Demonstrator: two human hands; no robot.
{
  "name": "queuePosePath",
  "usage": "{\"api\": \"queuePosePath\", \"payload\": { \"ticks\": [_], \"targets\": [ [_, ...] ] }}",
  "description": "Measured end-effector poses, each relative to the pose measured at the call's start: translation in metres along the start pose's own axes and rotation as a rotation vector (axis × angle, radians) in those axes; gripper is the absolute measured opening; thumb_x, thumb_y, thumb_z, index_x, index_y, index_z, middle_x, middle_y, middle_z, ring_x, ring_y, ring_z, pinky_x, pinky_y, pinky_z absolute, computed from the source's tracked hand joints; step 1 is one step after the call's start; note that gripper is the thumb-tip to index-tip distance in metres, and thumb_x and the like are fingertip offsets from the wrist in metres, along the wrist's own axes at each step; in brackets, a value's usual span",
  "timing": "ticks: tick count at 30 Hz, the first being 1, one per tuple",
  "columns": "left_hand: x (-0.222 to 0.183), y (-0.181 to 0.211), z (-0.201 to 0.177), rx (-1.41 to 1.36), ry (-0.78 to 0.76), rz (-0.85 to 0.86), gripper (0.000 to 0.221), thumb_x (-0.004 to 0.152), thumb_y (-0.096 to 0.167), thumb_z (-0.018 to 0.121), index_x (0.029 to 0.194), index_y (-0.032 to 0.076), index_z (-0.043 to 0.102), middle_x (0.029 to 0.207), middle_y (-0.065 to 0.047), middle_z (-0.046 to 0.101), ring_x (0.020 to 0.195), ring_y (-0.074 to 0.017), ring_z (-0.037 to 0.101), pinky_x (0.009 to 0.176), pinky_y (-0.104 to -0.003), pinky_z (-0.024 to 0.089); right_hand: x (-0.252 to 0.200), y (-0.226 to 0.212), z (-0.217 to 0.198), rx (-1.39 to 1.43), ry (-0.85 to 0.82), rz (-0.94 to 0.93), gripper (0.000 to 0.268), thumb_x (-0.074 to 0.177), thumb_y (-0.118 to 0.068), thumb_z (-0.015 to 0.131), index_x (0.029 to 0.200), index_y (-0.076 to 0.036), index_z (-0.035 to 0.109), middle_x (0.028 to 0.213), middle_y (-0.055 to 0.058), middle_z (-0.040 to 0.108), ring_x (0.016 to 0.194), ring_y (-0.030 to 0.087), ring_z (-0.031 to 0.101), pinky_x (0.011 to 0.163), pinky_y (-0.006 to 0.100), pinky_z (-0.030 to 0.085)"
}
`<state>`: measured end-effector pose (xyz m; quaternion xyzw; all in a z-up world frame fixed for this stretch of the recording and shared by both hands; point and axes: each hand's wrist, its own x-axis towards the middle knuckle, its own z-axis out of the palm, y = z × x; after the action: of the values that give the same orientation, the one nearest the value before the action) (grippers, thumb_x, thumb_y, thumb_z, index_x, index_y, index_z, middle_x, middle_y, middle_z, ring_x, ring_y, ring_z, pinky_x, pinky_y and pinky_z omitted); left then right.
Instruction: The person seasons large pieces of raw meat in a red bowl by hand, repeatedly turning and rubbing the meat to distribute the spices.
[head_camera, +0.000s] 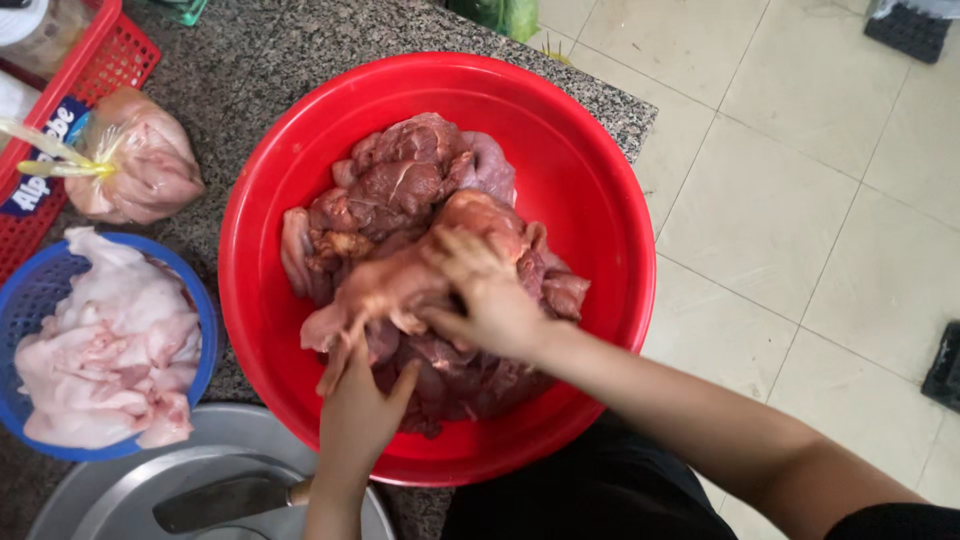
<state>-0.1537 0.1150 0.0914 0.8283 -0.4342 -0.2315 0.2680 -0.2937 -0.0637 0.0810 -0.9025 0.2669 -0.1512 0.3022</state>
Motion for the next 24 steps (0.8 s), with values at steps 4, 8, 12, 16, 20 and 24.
{"api": "queuePosePath", "payload": {
  "ticks": [4,8,12,16,20,24],
  "targets": [
    [-0.016,0.002,-0.01,-0.083,0.017,0.019,0.085,0.088,0.035,0.074,0.152,-0.006,0.036,0.157,-0.032,0.038,0.148,-0.0443,0.036,0.117,-0.045,0.034,0.018,0.046,-0.01,-0.054,-0.115,0.068,0.092,0.071,-0.048,0.087,0.148,-0.011,0.051,0.156,0.024,0.038,0.138,0.048,0.041,0.103,0.066,0.031],
    [-0.025,0.005,-0.008,-0.122,0.13,0.04,0.071,0.09,0.028,0.073,0.147,-0.004,0.045,0.159,-0.032,0.037,0.148,-0.0447,0.036,0.118,-0.046,0.032,0.052,0.085,-0.002,0.243,-0.048,0.103,0.047,0.084,-0.026,0.078,0.13,-0.018,0.068,0.132,0.016,0.071,0.116,0.035,0.069,0.098,0.047,0.056],
    [-0.03,0.013,0.003,-0.173,0.319,0.086,0.051,0.092,0.02,0.071,0.137,0.0,0.057,0.152,-0.026,0.049,0.142,-0.0418,0.047,0.117,-0.045,0.038,0.059,0.091,-0.008,0.149,0.03,0.231,0.032,0.087,-0.014,0.072,0.119,-0.018,0.074,0.1,0.016,0.076,0.095,0.034,0.075,0.086,0.044,0.059],
    [-0.029,0.011,0.011,-0.215,0.45,0.151,0.035,0.093,0.012,0.069,0.127,0.003,0.064,0.144,-0.02,0.059,0.132,-0.0375,0.058,0.111,-0.042,0.048,0.064,0.074,-0.047,0.043,0.054,0.038,0.031,0.083,-0.009,0.071,0.113,-0.015,0.076,0.097,0.017,0.076,0.089,0.035,0.074,0.083,0.044,0.06],
    [-0.028,0.007,0.016,-0.232,0.485,0.17,0.029,0.092,0.007,0.067,0.121,0.004,0.067,0.139,-0.019,0.061,0.129,-0.0378,0.06,0.109,-0.042,0.049,0.08,0.041,-0.091,0.121,0.1,-0.04,0.022,0.084,-0.008,0.07,0.105,-0.011,0.076,0.092,0.015,0.077,0.083,0.026,0.077,0.078,0.04,0.06],
    [-0.032,0.009,0.016,-0.31,0.463,0.128,0.028,0.092,0.006,0.066,0.12,0.006,0.068,0.138,-0.016,0.062,0.126,-0.0351,0.062,0.103,-0.04,0.052,0.118,0.007,-0.14,0.088,0.025,-0.122,0.02,0.084,-0.006,0.066,0.101,-0.006,0.076,0.09,0.011,0.077,0.081,0.021,0.075,0.076,0.036,0.06]
  ]
}}
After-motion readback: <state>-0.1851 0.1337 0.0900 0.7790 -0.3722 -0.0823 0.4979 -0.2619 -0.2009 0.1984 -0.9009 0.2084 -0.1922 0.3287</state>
